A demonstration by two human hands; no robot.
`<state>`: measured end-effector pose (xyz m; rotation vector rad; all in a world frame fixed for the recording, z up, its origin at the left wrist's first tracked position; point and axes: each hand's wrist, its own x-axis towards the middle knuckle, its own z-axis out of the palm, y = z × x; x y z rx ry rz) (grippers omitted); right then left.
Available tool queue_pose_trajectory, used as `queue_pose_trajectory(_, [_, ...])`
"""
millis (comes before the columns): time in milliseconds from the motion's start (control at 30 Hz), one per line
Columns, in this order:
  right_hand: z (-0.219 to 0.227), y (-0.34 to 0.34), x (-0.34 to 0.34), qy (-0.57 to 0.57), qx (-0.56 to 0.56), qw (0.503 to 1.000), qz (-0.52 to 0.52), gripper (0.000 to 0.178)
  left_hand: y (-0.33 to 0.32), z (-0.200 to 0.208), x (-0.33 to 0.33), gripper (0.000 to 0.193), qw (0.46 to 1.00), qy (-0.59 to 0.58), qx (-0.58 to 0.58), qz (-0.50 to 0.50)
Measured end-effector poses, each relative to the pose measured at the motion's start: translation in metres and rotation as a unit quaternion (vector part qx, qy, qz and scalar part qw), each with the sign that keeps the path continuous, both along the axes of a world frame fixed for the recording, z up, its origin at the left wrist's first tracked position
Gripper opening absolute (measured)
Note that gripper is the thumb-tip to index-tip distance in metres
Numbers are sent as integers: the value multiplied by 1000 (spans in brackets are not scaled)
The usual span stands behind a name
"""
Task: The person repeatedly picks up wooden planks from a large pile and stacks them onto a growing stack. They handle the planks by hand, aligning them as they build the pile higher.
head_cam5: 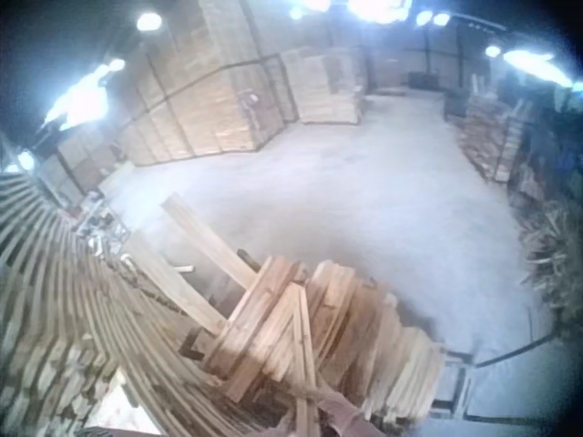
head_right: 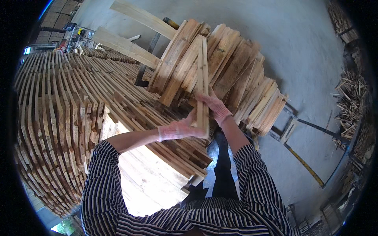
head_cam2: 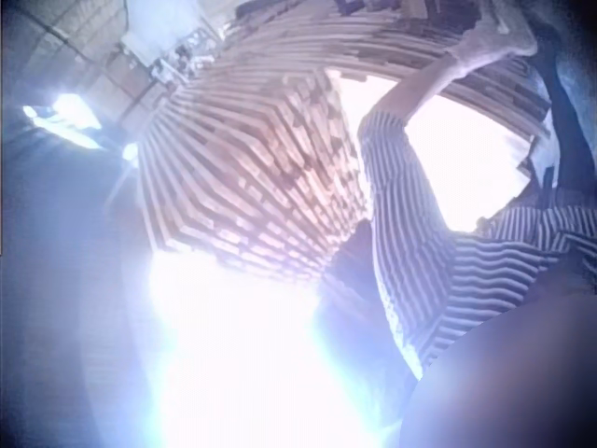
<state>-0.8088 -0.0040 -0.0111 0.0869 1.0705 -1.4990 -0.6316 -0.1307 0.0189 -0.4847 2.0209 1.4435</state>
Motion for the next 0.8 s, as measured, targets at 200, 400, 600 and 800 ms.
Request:
queue_pose_trajectory(200, [-5,68,-2,-241,-95,965,-22,63,-122,-85,-18,93,886,-260,-379,62])
queue_pose_trajectory(400, [18,69,11,-271,-102,957,-10,67,-136,-114,13,110,837,-238,-485,90])
queue_pose_trajectory(600, [44,87,5,-235,-100,967,-20,64,-90,53,-45,68,979,-44,-23,198])
queue_pose_trajectory(800, [96,64,28,-30,-44,998,-25,71,51,162,-9,75,935,32,190,298])
